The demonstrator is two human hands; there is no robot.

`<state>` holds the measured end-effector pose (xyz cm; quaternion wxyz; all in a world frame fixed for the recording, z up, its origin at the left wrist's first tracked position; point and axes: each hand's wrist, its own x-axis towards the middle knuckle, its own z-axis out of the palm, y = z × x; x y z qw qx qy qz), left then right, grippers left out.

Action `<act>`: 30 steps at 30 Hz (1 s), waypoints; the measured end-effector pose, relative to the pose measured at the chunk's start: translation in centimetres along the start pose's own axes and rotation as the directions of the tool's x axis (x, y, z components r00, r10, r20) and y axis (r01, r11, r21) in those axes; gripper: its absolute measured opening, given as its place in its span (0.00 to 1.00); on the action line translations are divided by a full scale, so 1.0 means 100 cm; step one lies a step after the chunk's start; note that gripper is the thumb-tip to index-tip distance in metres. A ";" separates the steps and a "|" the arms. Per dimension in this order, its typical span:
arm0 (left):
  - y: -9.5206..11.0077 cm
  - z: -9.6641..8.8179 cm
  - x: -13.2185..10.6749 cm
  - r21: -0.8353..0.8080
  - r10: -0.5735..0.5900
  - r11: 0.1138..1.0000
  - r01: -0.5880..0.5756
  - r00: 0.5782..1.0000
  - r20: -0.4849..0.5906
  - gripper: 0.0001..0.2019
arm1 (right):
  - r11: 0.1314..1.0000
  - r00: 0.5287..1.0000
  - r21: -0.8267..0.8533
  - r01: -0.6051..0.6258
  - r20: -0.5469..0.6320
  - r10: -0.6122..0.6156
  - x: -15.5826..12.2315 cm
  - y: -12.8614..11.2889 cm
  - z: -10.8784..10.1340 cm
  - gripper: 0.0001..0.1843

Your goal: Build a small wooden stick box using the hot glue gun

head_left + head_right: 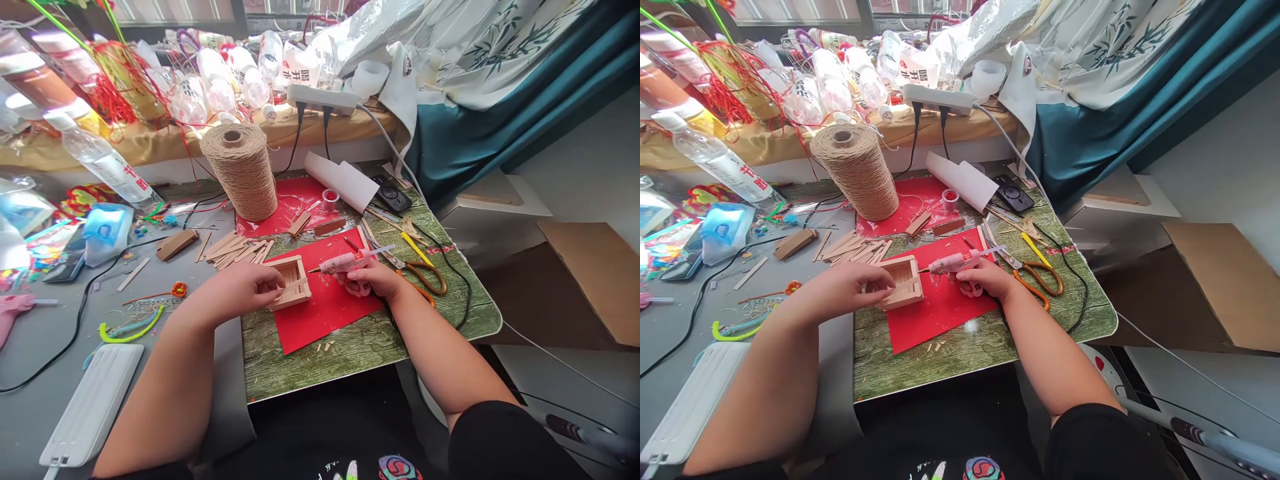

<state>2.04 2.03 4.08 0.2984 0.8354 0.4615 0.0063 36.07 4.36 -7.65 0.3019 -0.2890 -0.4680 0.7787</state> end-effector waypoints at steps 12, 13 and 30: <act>-0.026 0.001 0.003 0.052 0.022 0.999 -0.007 0.955 -0.294 0.19 | 1.000 1.000 0.010 -0.001 0.013 0.001 0.001 0.001 -0.001 0.13; -0.028 0.003 0.006 0.044 -0.005 0.999 0.018 0.963 -0.270 0.20 | 1.000 1.000 0.019 -0.001 0.009 0.000 0.001 0.001 0.000 0.13; -0.014 0.012 0.010 -0.005 -0.298 0.954 0.301 0.942 -0.152 0.18 | 0.994 0.999 0.112 0.015 0.029 -0.018 0.002 0.002 -0.001 0.19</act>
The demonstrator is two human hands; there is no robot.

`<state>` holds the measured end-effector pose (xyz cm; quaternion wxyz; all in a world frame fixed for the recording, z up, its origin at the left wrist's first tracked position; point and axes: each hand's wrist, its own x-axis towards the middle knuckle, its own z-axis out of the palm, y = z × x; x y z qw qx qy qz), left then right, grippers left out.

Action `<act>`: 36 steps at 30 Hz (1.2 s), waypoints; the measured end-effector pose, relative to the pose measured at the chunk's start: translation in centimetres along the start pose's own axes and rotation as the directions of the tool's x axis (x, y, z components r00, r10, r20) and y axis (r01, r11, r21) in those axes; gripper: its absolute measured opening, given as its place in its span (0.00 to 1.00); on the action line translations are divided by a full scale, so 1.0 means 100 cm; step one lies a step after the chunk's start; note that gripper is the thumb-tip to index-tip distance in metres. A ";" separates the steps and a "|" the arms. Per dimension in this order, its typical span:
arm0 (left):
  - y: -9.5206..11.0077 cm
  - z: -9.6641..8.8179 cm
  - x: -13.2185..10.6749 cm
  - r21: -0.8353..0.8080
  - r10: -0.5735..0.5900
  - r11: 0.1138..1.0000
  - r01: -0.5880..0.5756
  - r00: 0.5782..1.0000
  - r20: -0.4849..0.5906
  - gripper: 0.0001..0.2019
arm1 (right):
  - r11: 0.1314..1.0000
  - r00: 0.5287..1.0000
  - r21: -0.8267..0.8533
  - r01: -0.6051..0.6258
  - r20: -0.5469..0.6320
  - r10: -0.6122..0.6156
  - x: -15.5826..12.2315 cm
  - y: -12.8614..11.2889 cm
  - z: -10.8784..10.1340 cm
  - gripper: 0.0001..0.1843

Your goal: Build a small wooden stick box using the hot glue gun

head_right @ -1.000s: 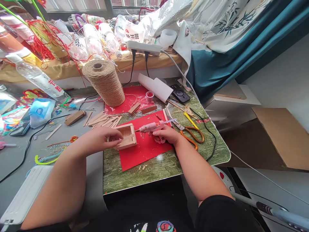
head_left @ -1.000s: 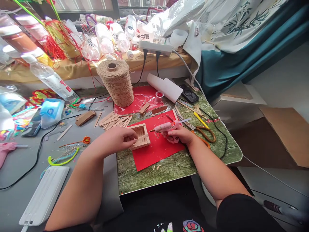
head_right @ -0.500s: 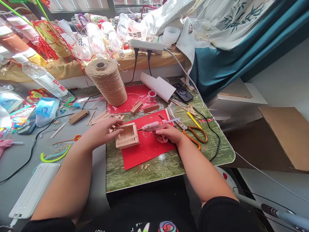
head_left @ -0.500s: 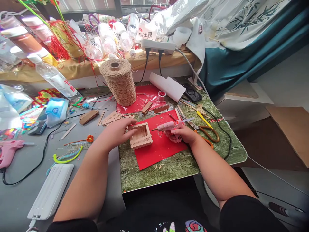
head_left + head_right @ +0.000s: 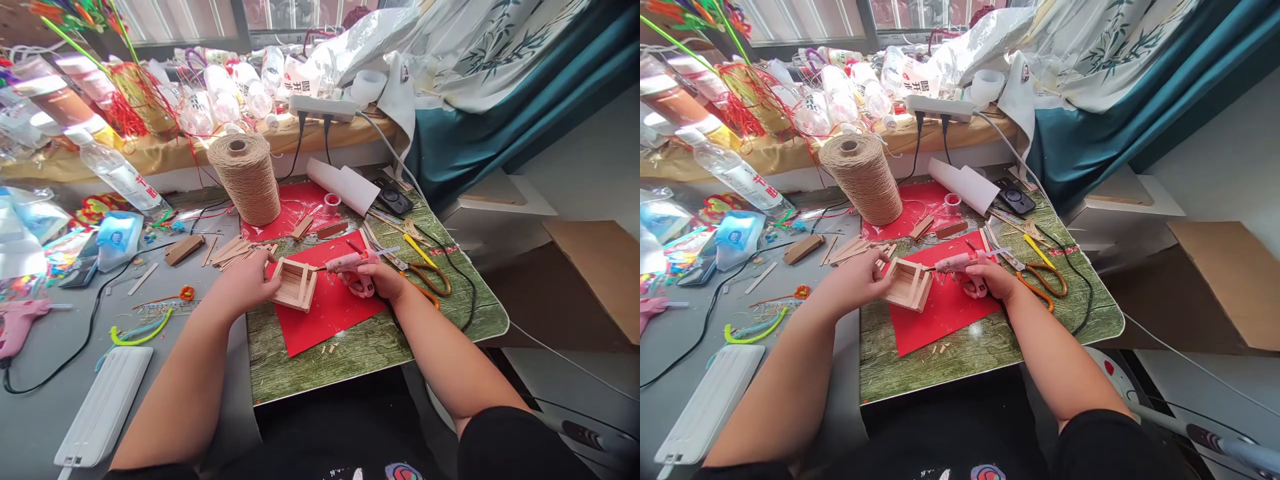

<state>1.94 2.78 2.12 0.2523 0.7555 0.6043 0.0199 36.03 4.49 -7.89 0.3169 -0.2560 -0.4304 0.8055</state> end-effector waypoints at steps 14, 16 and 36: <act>0.018 0.011 0.004 0.057 0.464 0.885 -0.461 0.885 -0.038 0.48 | 0.972 0.983 -0.230 0.045 -0.163 -0.084 -0.006 0.005 -0.003 0.13; 0.018 0.013 0.004 0.071 0.428 0.903 -0.424 0.903 -0.044 0.49 | 0.979 0.983 -0.200 0.048 -0.162 -0.082 -0.005 0.004 -0.002 0.14; 0.014 0.008 -0.002 0.108 0.401 0.913 -0.393 0.914 -0.069 0.37 | 0.953 0.959 -0.297 -0.058 -0.281 -0.029 0.003 0.014 0.015 0.17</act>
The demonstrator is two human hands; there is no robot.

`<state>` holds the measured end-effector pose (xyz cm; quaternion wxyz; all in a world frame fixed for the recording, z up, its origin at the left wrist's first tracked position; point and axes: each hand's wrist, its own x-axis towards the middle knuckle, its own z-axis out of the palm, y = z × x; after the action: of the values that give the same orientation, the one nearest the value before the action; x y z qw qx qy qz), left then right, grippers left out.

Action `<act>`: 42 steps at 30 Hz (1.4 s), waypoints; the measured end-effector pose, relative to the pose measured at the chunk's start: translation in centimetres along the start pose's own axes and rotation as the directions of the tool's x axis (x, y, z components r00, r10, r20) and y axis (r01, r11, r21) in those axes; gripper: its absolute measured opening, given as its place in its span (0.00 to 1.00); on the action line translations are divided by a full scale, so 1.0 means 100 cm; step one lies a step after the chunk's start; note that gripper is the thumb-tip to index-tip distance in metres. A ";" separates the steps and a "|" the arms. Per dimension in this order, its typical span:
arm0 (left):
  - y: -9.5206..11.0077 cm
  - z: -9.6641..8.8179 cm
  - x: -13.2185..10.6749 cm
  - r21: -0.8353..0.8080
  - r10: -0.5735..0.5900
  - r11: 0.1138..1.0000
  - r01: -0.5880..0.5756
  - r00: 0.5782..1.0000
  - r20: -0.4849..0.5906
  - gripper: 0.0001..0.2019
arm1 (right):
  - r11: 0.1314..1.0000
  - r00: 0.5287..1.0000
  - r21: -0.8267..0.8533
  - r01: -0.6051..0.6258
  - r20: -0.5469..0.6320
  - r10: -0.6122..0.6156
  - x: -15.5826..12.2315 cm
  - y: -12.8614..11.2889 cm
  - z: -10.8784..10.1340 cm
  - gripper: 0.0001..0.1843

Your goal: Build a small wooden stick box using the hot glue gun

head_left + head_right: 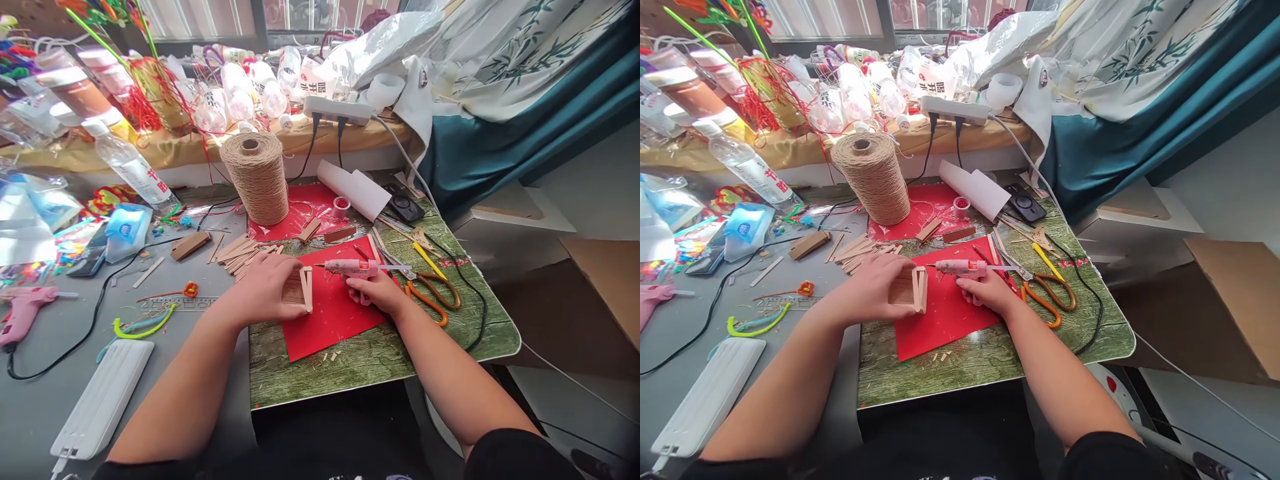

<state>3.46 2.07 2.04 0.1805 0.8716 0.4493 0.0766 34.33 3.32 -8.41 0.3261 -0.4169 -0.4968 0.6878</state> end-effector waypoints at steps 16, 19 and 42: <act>0.010 0.007 0.003 0.046 -0.031 0.998 0.032 0.999 -0.029 0.37 | 0.998 1.000 -0.056 -0.006 0.029 0.008 0.000 -0.006 -0.002 0.18; 0.009 0.006 0.002 0.051 -0.023 0.998 0.024 0.999 -0.027 0.38 | 0.995 0.999 -0.100 0.014 0.041 -0.010 -0.003 -0.009 0.000 0.19; 0.003 -0.003 0.000 0.013 0.010 1.000 -0.010 0.998 0.067 0.40 | 0.959 0.979 -0.226 0.170 0.149 -0.139 -0.007 -0.028 0.017 0.26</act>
<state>3.63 2.01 2.39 0.1892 0.8771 0.4391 0.0454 33.26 2.83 -5.28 0.2933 -0.3666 -0.6270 0.6217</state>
